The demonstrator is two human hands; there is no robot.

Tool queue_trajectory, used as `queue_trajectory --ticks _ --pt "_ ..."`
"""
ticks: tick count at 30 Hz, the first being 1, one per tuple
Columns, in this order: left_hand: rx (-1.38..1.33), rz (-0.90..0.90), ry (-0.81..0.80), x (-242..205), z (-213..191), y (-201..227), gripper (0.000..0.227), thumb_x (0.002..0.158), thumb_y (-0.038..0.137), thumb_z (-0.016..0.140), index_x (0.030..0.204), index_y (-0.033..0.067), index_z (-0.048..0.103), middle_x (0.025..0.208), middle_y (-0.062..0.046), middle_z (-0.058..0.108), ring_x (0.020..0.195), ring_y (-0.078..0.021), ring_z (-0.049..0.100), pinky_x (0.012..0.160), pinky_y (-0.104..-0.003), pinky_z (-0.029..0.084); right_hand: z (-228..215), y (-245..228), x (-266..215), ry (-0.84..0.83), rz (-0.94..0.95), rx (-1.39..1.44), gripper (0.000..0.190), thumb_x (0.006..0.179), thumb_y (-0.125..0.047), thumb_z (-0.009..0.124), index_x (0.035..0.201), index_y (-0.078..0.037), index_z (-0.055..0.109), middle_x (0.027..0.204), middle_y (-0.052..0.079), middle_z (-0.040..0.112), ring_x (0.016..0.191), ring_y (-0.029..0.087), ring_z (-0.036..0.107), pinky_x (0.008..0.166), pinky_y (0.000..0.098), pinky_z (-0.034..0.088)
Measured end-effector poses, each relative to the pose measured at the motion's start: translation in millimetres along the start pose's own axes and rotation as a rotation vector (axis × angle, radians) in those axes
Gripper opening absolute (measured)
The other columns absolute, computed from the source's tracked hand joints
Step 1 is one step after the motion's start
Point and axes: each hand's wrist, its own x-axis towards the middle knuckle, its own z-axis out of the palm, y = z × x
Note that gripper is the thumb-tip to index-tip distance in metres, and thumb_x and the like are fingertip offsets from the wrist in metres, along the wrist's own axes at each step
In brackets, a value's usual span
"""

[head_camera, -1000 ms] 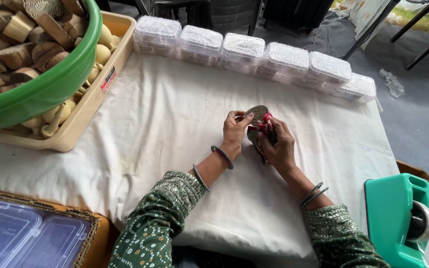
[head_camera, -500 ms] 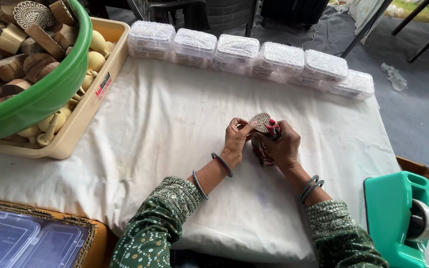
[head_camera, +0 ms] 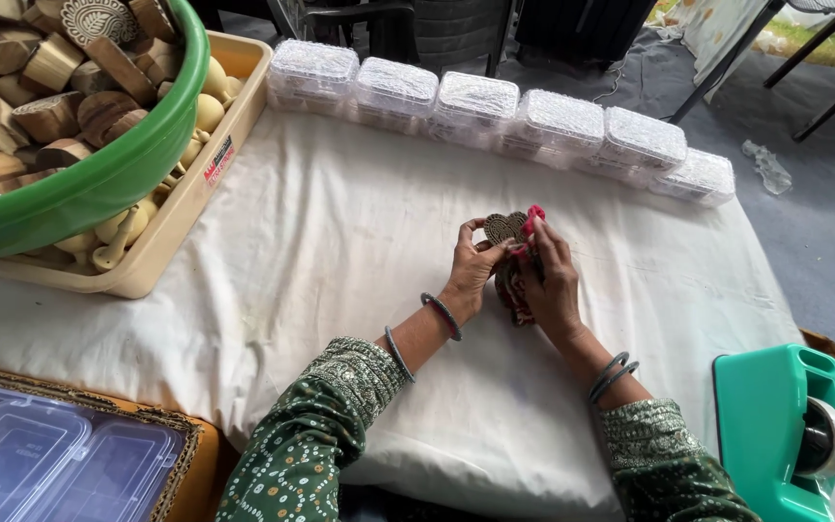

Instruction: The person wraps a small object in bubble wrap and secures it with tape. They then pick up wooden stamps from a green bowl and wipe them with a patterned cloth.

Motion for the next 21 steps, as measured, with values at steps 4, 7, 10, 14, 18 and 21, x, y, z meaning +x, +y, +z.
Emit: queue_trajectory --ticks 4,7,10,14,18,21 --pt "-0.095 0.085 0.186 0 -3 3 0.063 0.091 0.017 0.076 0.140 0.0127 0.037 0.108 -0.011 0.069 0.097 -0.0155 0.067 0.088 -0.032 0.055 5 -12 -5 -0.101 -0.225 -0.137 0.062 0.080 0.009 0.068 0.140 -0.006 0.061 0.149 0.018 0.054 0.129 0.036 0.059 0.106 0.0424 0.054" --pt "-0.188 0.058 0.236 -7 0 13 0.058 0.092 0.021 0.074 0.136 0.0129 0.038 0.106 -0.011 0.069 0.092 -0.0162 0.068 0.082 -0.035 0.057 5 -3 -5 -0.156 -0.238 -0.141 0.056 0.075 0.012 0.067 0.127 -0.007 0.069 0.144 0.014 0.060 0.126 0.032 0.062 0.104 0.0396 0.056" --pt "-0.197 0.027 0.187 -6 -1 7 0.053 0.093 0.028 0.072 0.134 0.0129 0.041 0.105 -0.008 0.070 0.091 -0.0153 0.069 0.081 -0.034 0.057 -1 0 -2 -0.100 -0.081 -0.055 0.044 0.076 0.011 0.066 0.117 -0.005 0.072 0.137 0.011 0.064 0.118 0.026 0.068 0.100 0.0354 0.060" --pt "-0.054 0.013 0.074 -3 1 -6 0.052 0.096 0.033 0.073 0.134 0.0120 0.044 0.106 -0.005 0.068 0.093 -0.0157 0.062 0.084 -0.033 0.056 -7 6 2 0.072 0.008 0.060 0.039 0.077 0.015 0.060 0.113 0.001 0.069 0.135 0.013 0.065 0.124 0.028 0.067 0.104 0.0367 0.059" --pt "-0.060 0.017 0.107 -5 4 0 0.051 0.095 0.030 0.072 0.134 0.0140 0.042 0.107 -0.004 0.068 0.094 -0.0154 0.059 0.080 -0.034 0.054 -2 3 -4 0.057 -0.004 0.027 0.032 0.084 0.011 0.065 0.113 -0.002 0.070 0.130 0.010 0.069 0.116 0.025 0.072 0.099 0.0343 0.062" --pt "-0.151 0.102 0.169 -7 3 15 0.050 0.093 0.026 0.071 0.131 0.0143 0.040 0.107 -0.005 0.069 0.097 -0.0154 0.066 0.083 -0.034 0.056 0 -14 -3 -0.107 -0.214 -0.013 0.032 0.075 0.007 0.073 0.105 -0.005 0.074 0.121 0.010 0.071 0.107 0.026 0.071 0.092 0.0362 0.060"
